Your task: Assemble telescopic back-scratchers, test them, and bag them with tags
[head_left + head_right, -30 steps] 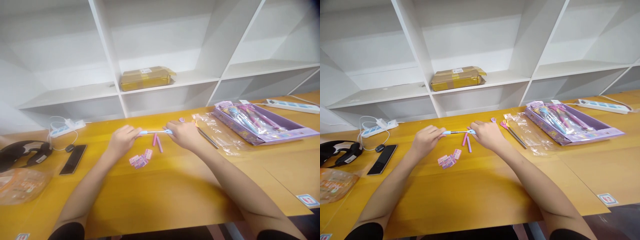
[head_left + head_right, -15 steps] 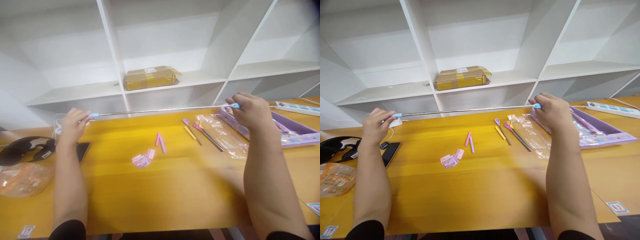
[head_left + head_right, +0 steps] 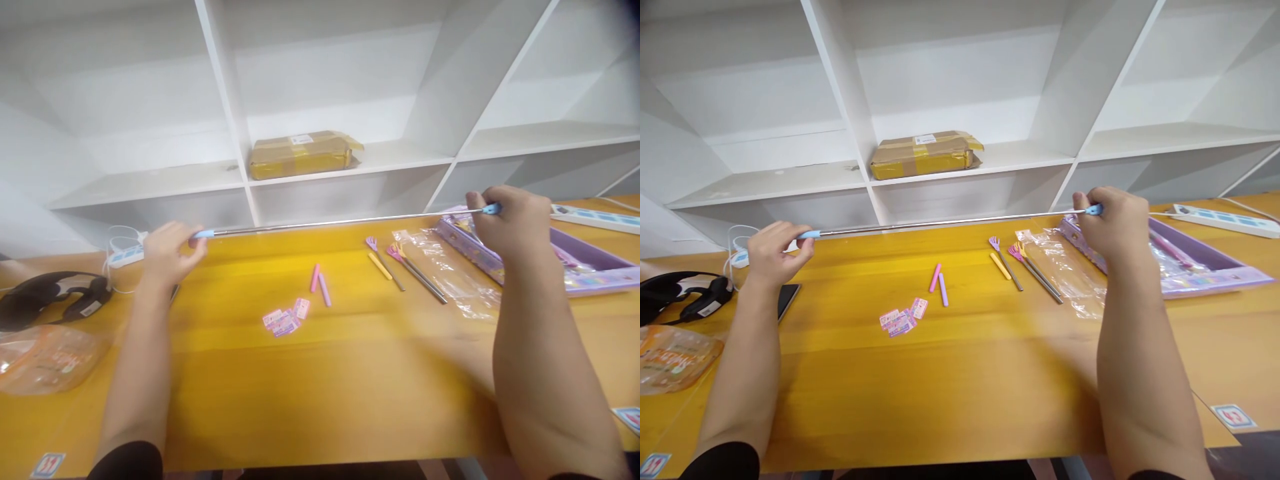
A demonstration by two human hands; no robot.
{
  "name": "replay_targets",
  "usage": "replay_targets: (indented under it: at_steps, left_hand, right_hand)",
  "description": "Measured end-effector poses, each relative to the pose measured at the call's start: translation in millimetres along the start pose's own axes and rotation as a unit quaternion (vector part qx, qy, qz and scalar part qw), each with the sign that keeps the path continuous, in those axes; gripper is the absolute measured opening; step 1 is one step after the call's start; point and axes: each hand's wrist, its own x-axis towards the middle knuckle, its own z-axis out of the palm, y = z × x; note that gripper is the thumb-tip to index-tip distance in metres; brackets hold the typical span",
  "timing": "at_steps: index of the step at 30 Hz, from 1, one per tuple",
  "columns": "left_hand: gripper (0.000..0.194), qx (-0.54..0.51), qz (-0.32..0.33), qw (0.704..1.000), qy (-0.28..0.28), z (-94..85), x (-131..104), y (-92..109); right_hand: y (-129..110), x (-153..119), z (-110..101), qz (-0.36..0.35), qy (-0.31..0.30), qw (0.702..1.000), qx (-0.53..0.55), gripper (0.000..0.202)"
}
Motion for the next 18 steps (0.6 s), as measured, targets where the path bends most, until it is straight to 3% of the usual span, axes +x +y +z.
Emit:
replay_targets:
  at_steps: [4,9,18]
  left_hand:
    - [0.008,0.014,0.009,1.0,0.01,-1.0,1.1,1.3]
    - [0.007,0.021,-0.033,0.999,-0.002,-3.4,1.0,0.7]
    - [0.009,0.035,-0.049,0.998,-0.006,-10.5,0.5,1.6]
  right_hand:
    - [-1.4,-0.9,0.9,0.002,-0.012,1.0,0.003,0.028]
    - [-3.2,-2.1,3.4,-0.005,-0.023,1.0,0.01,0.031]
    - [-10.8,-3.6,2.2,-0.025,-0.031,0.999,0.018,0.033]
